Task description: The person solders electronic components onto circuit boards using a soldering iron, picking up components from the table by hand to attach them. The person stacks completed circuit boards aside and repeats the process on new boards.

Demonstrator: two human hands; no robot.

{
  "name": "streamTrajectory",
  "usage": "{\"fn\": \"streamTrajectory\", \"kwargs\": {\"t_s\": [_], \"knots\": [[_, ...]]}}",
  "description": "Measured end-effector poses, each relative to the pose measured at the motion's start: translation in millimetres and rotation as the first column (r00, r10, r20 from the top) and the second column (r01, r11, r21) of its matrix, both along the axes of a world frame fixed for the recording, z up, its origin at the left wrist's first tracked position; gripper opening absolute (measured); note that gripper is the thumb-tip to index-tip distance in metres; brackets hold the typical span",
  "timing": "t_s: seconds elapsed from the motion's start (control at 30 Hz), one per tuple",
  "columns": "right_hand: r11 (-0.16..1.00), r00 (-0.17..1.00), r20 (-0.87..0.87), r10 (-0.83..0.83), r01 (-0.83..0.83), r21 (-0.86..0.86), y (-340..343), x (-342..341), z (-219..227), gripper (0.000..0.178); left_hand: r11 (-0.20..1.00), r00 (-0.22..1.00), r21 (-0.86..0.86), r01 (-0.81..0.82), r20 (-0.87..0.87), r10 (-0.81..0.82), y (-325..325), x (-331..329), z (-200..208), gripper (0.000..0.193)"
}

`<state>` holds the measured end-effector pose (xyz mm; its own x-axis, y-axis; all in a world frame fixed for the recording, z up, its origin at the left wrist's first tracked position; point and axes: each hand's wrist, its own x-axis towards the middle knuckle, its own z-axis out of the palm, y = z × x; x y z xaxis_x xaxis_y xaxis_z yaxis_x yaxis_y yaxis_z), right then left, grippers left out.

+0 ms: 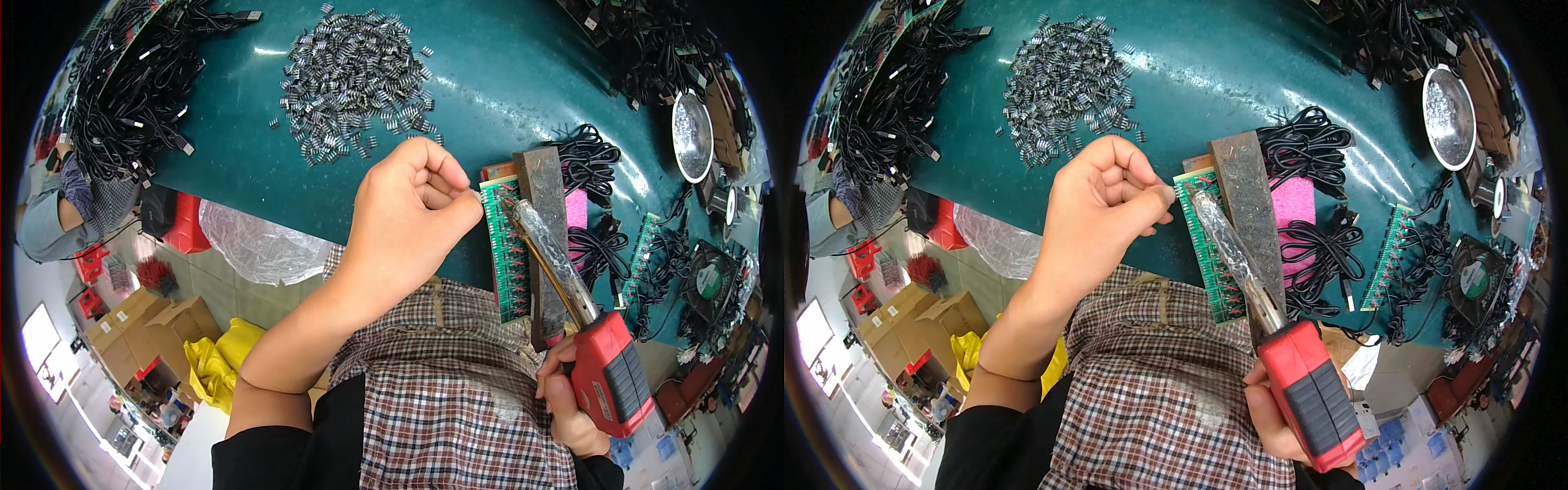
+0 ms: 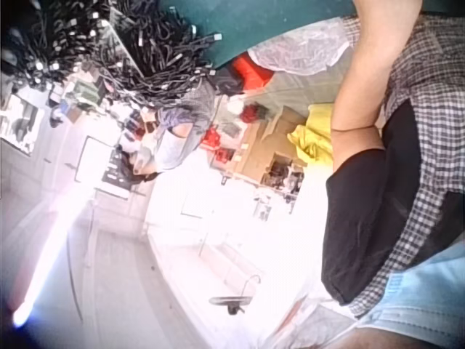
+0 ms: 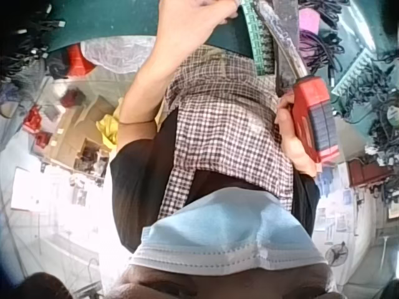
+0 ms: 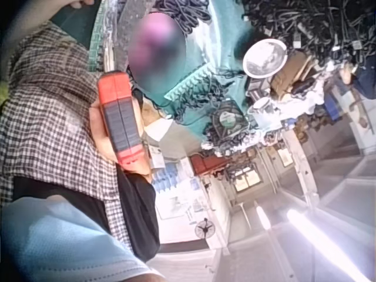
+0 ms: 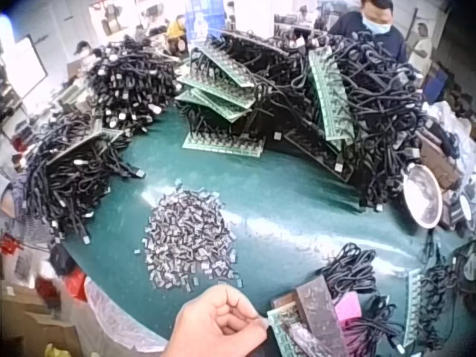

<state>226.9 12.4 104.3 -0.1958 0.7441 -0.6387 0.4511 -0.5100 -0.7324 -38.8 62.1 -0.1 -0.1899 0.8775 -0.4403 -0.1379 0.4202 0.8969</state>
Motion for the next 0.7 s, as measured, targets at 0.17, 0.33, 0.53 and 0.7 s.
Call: {"fn": "streamTrajectory", "kwargs": {"t_s": [0.17,0.33,0.53,0.7], "knots": [[0.975,0.978,0.091,0.185,-0.194,0.104,1,7,-6,0.023,1.000,1.000,-0.003,-0.005,0.011,0.005,-1,0,1,0.018],[0.915,0.932,0.218,0.288,-0.335,0.225,0,7,-12,0.024,1.000,1.000,-0.004,0.008,-0.026,-0.008,0,0,1,0.017],[0.949,0.957,0.143,0.253,-0.275,0.156,1,7,-11,0.025,1.000,1.000,-0.018,0.010,-0.029,-0.011,0,-1,0,0.017],[0.970,0.977,0.110,0.181,-0.196,0.142,0,4,-12,0.027,1.000,0.999,-0.011,0.016,-0.038,-0.016,1,-1,-1,0.017]]}}
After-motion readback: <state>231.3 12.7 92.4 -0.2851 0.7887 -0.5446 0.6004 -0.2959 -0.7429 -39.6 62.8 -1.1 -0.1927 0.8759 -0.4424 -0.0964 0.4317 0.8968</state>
